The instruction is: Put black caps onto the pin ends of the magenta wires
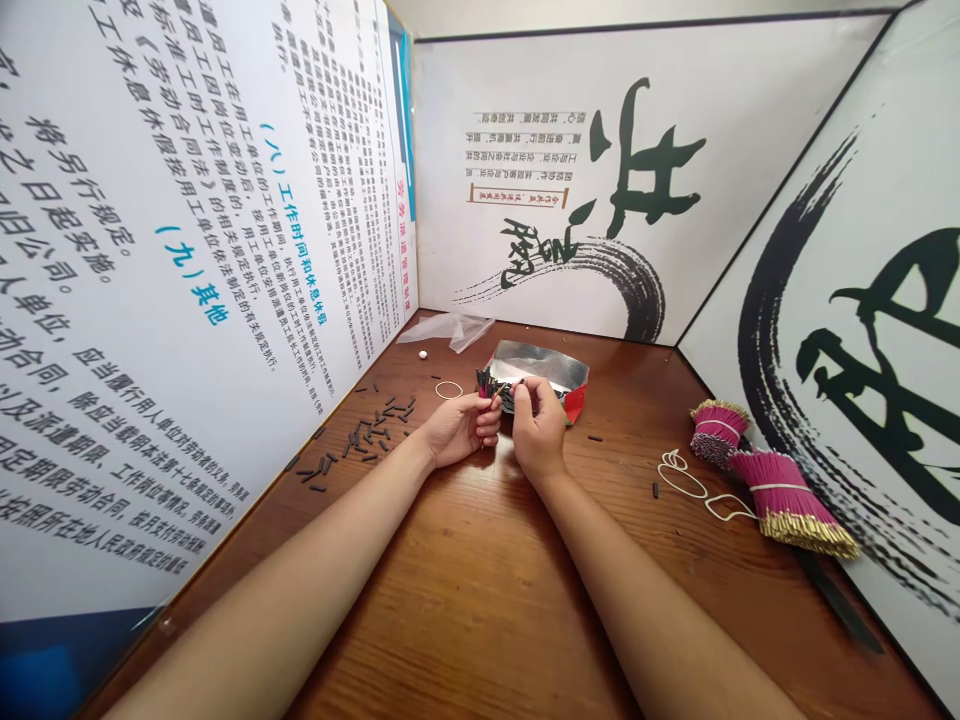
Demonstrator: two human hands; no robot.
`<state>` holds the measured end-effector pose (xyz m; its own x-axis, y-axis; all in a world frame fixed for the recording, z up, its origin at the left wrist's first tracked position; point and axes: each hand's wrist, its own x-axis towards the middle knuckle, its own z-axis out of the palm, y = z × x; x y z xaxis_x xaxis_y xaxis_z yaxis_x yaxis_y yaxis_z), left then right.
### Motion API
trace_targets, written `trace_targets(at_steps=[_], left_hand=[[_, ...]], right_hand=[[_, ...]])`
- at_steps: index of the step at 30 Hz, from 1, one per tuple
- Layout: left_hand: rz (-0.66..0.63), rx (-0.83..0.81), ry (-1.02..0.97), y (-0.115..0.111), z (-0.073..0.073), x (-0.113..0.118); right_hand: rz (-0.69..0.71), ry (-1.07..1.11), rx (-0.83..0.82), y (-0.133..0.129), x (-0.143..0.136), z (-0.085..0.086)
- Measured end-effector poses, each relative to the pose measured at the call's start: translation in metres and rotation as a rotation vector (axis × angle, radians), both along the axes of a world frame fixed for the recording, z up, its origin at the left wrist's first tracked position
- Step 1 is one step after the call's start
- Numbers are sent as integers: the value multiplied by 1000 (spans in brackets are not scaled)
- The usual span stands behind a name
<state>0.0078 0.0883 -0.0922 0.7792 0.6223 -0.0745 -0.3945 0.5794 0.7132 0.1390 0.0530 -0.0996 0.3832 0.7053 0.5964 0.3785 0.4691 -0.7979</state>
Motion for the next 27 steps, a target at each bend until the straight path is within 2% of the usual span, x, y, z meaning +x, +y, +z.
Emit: trace_targets(at_steps=[4, 11, 15, 18, 20, 27], left_hand=[[16, -24, -18, 1, -1, 0], [40, -27, -40, 1, 3, -1], [124, 4, -91, -1, 7, -3], [211, 56, -38, -4, 8, -2], [237, 103, 23, -6, 8, 1], [209, 125, 39, -6, 2, 5]], right_hand=[[30, -42, 5, -1, -2, -1], [-14, -84, -19, -2, -1, -1], [-20, -360, -8, -5, -2, 2], [-16, -571, 20, -7, -5, 5], [-50, -631, 8, -7, -6, 6], [-80, -503, -3, -5, -2, 4]])
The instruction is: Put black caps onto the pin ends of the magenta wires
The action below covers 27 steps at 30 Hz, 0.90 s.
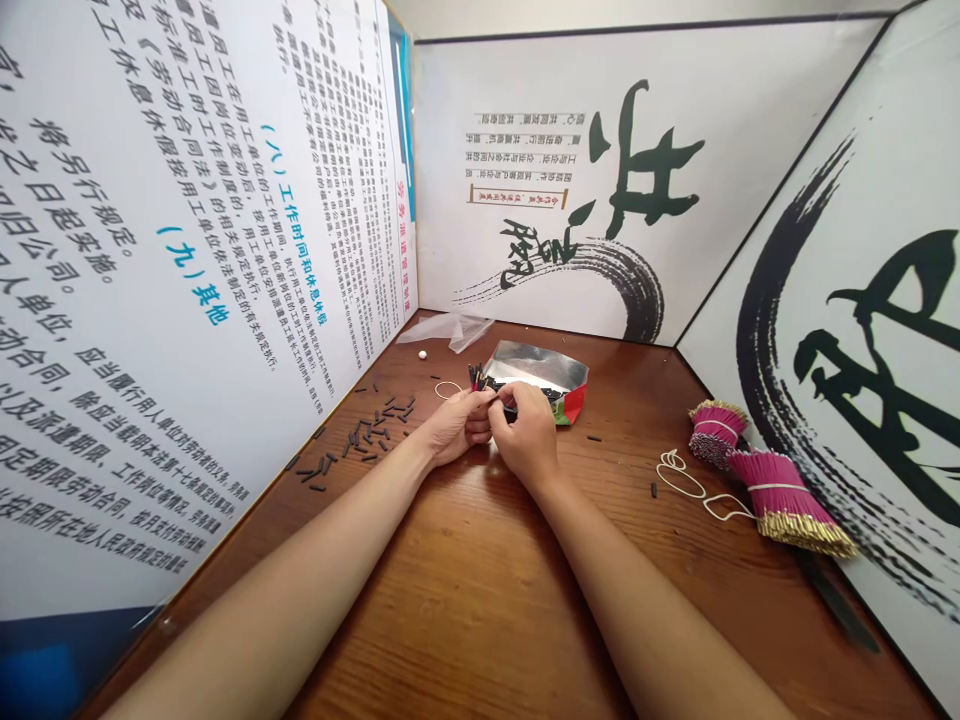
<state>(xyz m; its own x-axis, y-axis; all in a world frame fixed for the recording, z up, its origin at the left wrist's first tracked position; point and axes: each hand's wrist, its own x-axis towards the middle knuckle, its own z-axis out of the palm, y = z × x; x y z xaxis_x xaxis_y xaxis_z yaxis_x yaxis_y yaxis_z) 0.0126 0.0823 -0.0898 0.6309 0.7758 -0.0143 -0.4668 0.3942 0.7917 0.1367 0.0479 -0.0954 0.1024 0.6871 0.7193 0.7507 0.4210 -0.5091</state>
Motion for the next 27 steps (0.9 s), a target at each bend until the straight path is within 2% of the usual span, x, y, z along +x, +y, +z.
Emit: trace_targets(at_steps=[9, 18, 22, 27], left_hand=[[-73, 23, 29, 3, -4, -1], [-42, 49, 63, 5, -8, 3], [8, 48, 43, 5, -8, 4], [-33, 55, 28, 4, -6, 1]], right_hand=[[26, 112, -72, -1, -1, -2], [28, 168, -112, 0, -2, -3], [75, 196, -115, 2, 0, -6], [160, 367, -114, 3, -1, -9]])
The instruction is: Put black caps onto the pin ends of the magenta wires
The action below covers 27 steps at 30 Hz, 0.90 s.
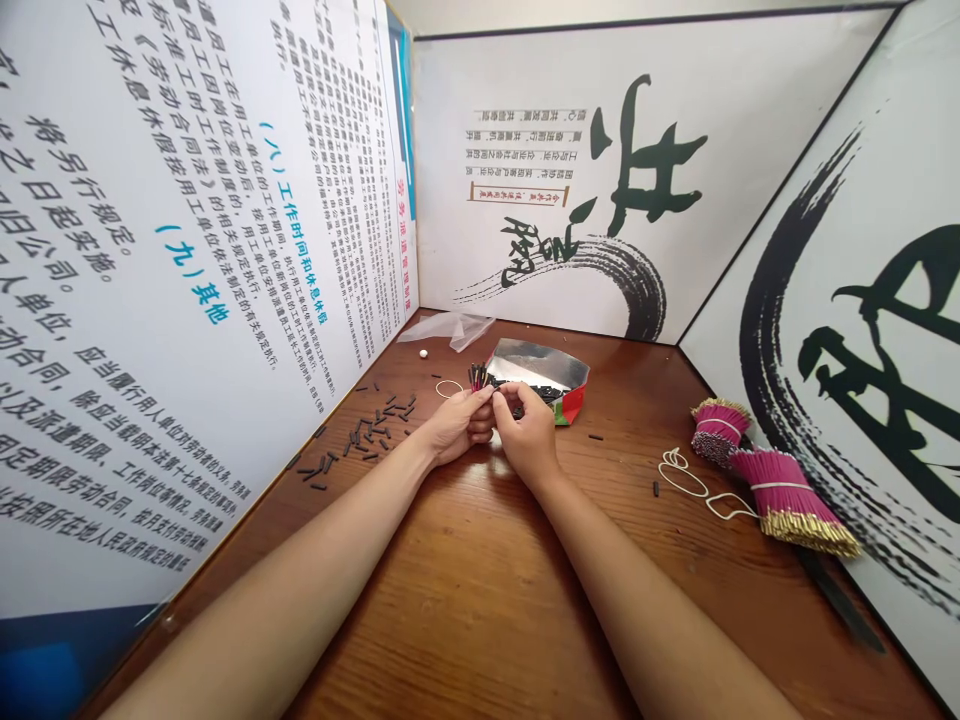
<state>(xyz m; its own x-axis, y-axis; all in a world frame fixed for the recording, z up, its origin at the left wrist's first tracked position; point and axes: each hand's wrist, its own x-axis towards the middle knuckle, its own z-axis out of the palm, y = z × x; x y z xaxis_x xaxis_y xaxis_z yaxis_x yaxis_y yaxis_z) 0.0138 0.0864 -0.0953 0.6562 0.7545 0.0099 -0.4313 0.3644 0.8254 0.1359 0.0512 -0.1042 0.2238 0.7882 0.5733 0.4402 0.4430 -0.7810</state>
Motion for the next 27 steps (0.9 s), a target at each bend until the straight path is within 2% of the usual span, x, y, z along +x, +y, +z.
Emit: trace_targets(at_steps=[6, 27], left_hand=[[-68, -4, -26, 0, 1, -4], [-67, -31, -26, 0, 3, -4]], right_hand=[[10, 73, -24, -1, -1, 2], [15, 62, -7, -2, -1, 3]])
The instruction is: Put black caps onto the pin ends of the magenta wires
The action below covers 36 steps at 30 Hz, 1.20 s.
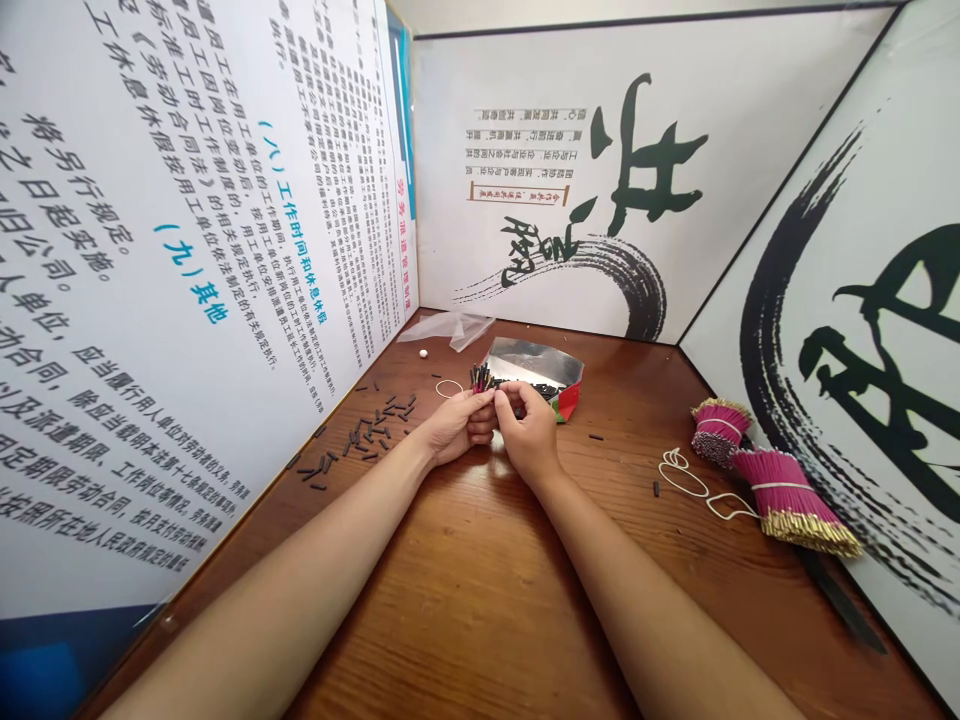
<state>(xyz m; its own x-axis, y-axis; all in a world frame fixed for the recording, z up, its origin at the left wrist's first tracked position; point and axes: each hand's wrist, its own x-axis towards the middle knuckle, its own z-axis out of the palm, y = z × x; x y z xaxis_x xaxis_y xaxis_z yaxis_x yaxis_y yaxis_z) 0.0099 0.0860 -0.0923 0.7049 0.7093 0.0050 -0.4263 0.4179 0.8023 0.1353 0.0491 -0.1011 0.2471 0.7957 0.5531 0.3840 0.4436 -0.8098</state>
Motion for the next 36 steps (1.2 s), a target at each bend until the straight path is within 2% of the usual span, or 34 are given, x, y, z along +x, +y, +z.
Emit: trace_targets(at_steps=[9, 14, 19, 33, 36], left_hand=[[-3, 15, -23, 0, 0, -1], [-63, 10, -10, 1, 0, -3], [-120, -42, 11, 2, 3, -5], [-154, -116, -36, 5, 4, -8], [-154, -125, -36, 5, 4, -8]], right_hand=[[3, 23, 3, 0, -1, 0], [35, 213, -24, -1, -6, 10], [68, 251, -30, -3, -9, 18], [73, 281, -74, -4, -9, 18], [121, 320, -85, -2, -9, 18]])
